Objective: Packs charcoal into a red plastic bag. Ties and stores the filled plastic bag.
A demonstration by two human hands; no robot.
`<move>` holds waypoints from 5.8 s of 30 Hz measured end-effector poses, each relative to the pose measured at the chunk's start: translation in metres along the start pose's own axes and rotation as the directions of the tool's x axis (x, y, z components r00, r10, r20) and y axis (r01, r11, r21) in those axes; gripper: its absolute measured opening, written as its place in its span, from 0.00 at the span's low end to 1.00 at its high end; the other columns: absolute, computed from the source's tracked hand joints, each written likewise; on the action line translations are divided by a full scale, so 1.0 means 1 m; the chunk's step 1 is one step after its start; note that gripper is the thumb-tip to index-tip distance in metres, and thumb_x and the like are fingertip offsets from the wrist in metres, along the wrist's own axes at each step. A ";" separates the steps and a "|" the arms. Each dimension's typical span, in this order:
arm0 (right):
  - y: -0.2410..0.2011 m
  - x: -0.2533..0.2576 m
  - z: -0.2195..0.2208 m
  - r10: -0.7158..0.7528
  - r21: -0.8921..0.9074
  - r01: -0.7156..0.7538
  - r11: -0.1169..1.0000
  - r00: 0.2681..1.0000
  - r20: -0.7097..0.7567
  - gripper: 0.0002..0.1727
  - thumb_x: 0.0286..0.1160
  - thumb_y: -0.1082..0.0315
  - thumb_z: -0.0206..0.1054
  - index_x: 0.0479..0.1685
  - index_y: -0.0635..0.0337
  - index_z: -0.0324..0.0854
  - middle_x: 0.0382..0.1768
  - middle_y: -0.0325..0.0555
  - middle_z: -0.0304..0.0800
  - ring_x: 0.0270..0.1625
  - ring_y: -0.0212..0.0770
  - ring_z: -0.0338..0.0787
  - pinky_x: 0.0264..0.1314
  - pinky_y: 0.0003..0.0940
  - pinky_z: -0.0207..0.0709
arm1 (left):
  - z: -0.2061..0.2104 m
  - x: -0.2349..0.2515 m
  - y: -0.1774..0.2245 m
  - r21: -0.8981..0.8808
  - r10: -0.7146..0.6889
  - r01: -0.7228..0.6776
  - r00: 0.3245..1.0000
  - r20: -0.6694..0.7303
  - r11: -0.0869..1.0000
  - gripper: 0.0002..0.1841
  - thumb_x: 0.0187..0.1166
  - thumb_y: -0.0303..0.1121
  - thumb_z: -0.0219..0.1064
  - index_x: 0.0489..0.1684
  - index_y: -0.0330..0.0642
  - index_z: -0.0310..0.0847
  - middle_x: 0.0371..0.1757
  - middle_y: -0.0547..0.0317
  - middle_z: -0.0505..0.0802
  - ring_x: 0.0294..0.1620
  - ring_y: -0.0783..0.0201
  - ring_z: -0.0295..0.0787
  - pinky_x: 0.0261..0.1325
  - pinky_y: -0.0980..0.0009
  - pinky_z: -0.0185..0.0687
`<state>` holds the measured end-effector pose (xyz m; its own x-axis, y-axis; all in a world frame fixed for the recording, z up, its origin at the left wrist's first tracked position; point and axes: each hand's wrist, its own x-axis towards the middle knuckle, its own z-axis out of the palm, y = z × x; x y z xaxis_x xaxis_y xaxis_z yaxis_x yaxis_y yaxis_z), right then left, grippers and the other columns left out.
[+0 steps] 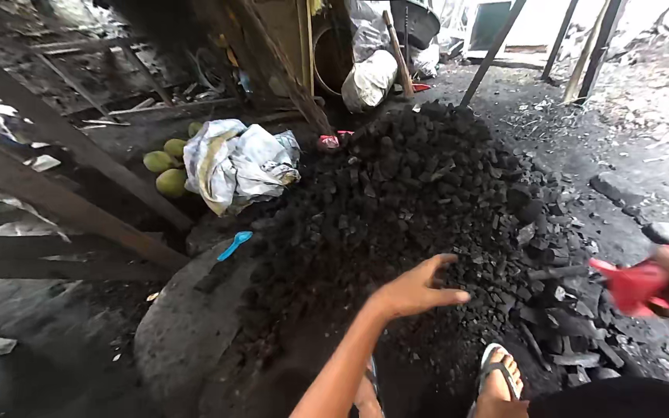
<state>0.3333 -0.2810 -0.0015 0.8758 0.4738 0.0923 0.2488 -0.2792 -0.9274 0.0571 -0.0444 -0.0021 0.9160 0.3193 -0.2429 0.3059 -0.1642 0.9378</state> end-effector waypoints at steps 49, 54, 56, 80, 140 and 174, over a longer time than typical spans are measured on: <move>0.010 -0.058 0.252 0.092 0.389 -0.445 0.807 0.745 0.661 0.07 0.79 0.79 0.59 0.48 0.65 0.79 0.30 0.40 0.89 0.30 0.31 0.89 0.36 0.28 0.86 | -0.042 -0.018 -0.036 -0.564 -0.271 0.090 0.930 -0.247 0.821 0.02 0.83 0.20 0.59 0.44 0.36 0.74 0.37 0.55 0.90 0.35 0.64 0.89 0.44 0.67 0.89; 0.054 -0.017 0.240 0.067 -0.182 0.054 0.982 0.798 0.599 0.14 0.76 0.66 0.73 0.45 0.73 0.86 0.43 0.62 0.89 0.47 0.55 0.88 0.57 0.58 0.79 | -0.059 -0.026 -0.042 -0.796 -0.212 -0.281 0.868 -0.449 0.537 0.11 0.79 0.30 0.49 0.37 0.51 0.78 0.25 0.63 0.88 0.24 0.69 0.87 0.29 0.72 0.86; 0.070 -0.013 0.239 0.070 -0.282 0.145 0.948 0.771 0.633 0.21 0.73 0.61 0.78 0.48 0.74 0.84 0.52 0.67 0.85 0.55 0.62 0.85 0.61 0.63 0.76 | -0.064 -0.019 -0.047 -0.759 -0.240 -0.281 0.835 -0.495 0.587 0.09 0.83 0.30 0.50 0.49 0.50 0.76 0.28 0.62 0.88 0.25 0.68 0.87 0.28 0.72 0.85; -0.058 0.222 0.446 -0.317 -0.451 0.702 0.551 0.676 0.665 0.65 0.45 0.79 0.87 0.93 0.33 0.59 0.95 0.65 0.33 0.90 0.87 0.34 0.66 1.01 0.36 | -0.088 -0.005 -0.046 0.652 -0.605 0.561 0.773 -0.191 0.511 0.21 0.82 0.21 0.60 0.73 0.40 0.81 0.75 0.35 0.81 0.63 0.30 0.85 0.59 0.33 0.81; 0.163 0.005 0.253 0.393 0.305 -0.386 0.871 0.919 0.041 0.36 0.90 0.52 0.57 0.88 0.63 0.53 0.68 0.61 0.78 0.62 0.48 0.84 0.65 0.49 0.80 | -0.165 -0.074 -0.107 0.422 -0.338 0.722 0.653 -0.678 0.548 0.22 0.86 0.27 0.63 0.79 0.37 0.75 0.72 0.27 0.82 0.72 0.24 0.78 0.69 0.24 0.68; 0.254 0.013 0.118 0.640 -0.912 -0.162 0.377 0.757 0.130 0.37 0.67 0.76 0.75 0.83 0.56 0.74 0.83 0.80 0.61 0.77 0.86 0.68 0.70 0.84 0.61 | -0.153 -0.056 -0.106 0.562 -0.312 0.649 0.751 -0.582 0.514 0.22 0.84 0.27 0.66 0.78 0.36 0.75 0.69 0.25 0.83 0.70 0.23 0.78 0.67 0.22 0.67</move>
<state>0.3595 -0.2470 -0.2790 0.7686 0.2885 -0.5710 0.3292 -0.9437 -0.0336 -0.0659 0.0983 -0.0497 0.4414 0.8342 -0.3306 0.8971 -0.4014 0.1848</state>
